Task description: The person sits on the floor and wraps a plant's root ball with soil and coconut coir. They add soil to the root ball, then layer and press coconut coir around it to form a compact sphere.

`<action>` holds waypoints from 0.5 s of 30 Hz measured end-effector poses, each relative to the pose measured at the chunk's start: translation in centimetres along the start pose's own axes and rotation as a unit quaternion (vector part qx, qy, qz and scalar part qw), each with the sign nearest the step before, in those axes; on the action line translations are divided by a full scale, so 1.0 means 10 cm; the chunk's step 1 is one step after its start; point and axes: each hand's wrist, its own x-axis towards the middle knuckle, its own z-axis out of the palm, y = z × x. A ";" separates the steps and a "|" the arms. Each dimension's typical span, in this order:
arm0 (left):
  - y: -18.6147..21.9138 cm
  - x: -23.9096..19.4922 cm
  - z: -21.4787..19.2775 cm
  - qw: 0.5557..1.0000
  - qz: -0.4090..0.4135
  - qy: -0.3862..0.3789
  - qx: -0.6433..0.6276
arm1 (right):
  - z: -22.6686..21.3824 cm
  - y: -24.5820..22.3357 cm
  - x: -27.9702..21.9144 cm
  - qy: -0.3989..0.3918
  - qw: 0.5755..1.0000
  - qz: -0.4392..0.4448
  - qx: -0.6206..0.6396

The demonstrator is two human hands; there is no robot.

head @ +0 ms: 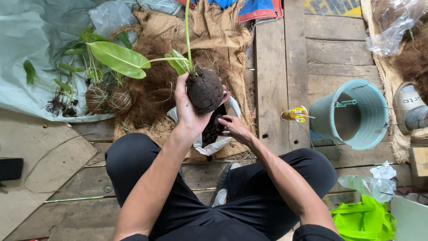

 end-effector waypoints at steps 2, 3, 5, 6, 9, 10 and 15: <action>0.00 0.00 0.00 1.000 0.002 -0.003 -0.002 | 0.01 0.00 0.01 0.001 1.000 -0.011 -0.006; 0.01 0.01 0.00 1.000 0.003 -0.004 -0.003 | 0.01 0.00 0.01 0.006 0.999 -0.025 -0.031; 0.01 0.00 0.00 1.000 0.006 -0.008 -0.010 | 0.03 -0.02 -0.01 0.004 1.000 -0.023 -0.017; 0.01 0.00 0.00 1.000 0.008 -0.011 -0.013 | 0.04 -0.04 -0.02 -0.001 1.000 -0.007 0.023; 0.02 -0.03 -0.01 1.000 0.018 -0.005 -0.005 | 0.08 -0.16 -0.08 -0.015 0.995 -0.002 0.101; 0.03 -0.04 -0.01 1.000 0.020 -0.005 -0.004 | 0.10 -0.20 -0.11 -0.020 0.993 -0.006 0.119; 0.05 -0.04 -0.03 1.000 0.023 -0.004 -0.013 | 0.14 -0.44 -0.30 -0.056 0.994 -0.063 0.067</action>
